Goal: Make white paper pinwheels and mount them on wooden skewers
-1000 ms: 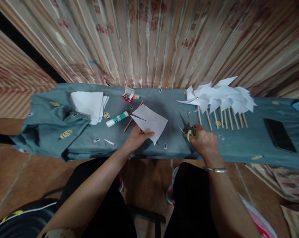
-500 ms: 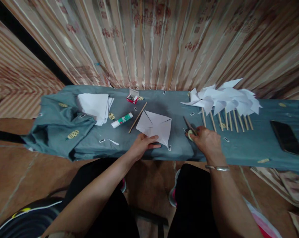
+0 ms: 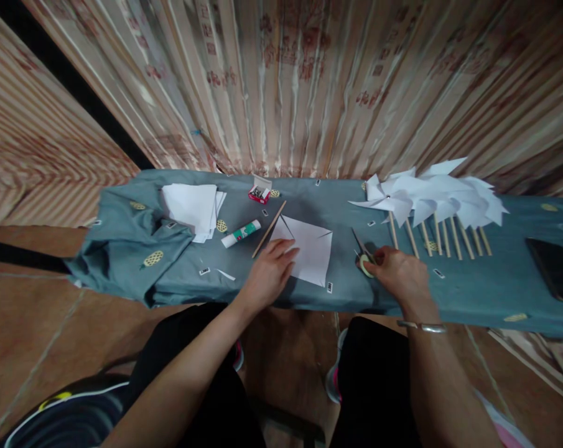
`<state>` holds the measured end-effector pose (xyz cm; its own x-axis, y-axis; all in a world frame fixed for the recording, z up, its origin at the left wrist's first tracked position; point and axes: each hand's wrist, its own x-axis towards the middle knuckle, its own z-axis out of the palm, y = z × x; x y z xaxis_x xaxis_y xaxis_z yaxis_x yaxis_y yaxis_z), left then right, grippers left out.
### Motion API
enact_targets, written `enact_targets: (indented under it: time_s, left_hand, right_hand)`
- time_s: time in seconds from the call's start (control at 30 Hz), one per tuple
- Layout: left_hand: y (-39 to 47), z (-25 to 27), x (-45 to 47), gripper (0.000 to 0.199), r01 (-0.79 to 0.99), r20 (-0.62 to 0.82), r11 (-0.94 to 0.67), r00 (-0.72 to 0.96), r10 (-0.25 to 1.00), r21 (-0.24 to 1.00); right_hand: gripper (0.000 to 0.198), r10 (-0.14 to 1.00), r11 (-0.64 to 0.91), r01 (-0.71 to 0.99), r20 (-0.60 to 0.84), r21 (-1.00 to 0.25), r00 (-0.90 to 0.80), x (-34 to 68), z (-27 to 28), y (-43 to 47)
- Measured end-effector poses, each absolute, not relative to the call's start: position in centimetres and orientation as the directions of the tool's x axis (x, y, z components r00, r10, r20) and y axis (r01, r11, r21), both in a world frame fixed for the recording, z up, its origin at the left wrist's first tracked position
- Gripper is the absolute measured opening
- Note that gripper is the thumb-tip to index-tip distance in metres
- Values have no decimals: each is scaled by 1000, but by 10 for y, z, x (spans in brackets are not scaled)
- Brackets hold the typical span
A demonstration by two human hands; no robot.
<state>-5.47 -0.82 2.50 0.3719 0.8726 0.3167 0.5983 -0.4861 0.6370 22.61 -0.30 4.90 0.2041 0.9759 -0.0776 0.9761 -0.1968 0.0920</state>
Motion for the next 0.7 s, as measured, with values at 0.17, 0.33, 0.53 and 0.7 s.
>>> enact_targets:
  time_s: [0.17, 0.33, 0.53, 0.7]
  left_hand:
    - [-10, 8, -29, 45, 705, 162, -535, 526, 835, 466]
    - [-14, 4, -32, 49, 766, 118, -547, 543, 832, 337]
    - [-14, 7, -36, 50, 737, 161, -558, 541, 825, 381]
    - [-11, 19, -44, 43, 711, 243, -563, 510, 825, 421]
  right_hand:
    - [31, 986, -140, 990, -94, -29, 137, 240, 42, -6]
    - [33, 992, -93, 990, 70, -102, 101, 238, 44, -11]
    - [33, 968, 154, 940, 239, -305, -81, 185, 60, 6]
    - [26, 937, 347, 867, 181, -357, -300, 131, 66, 38]
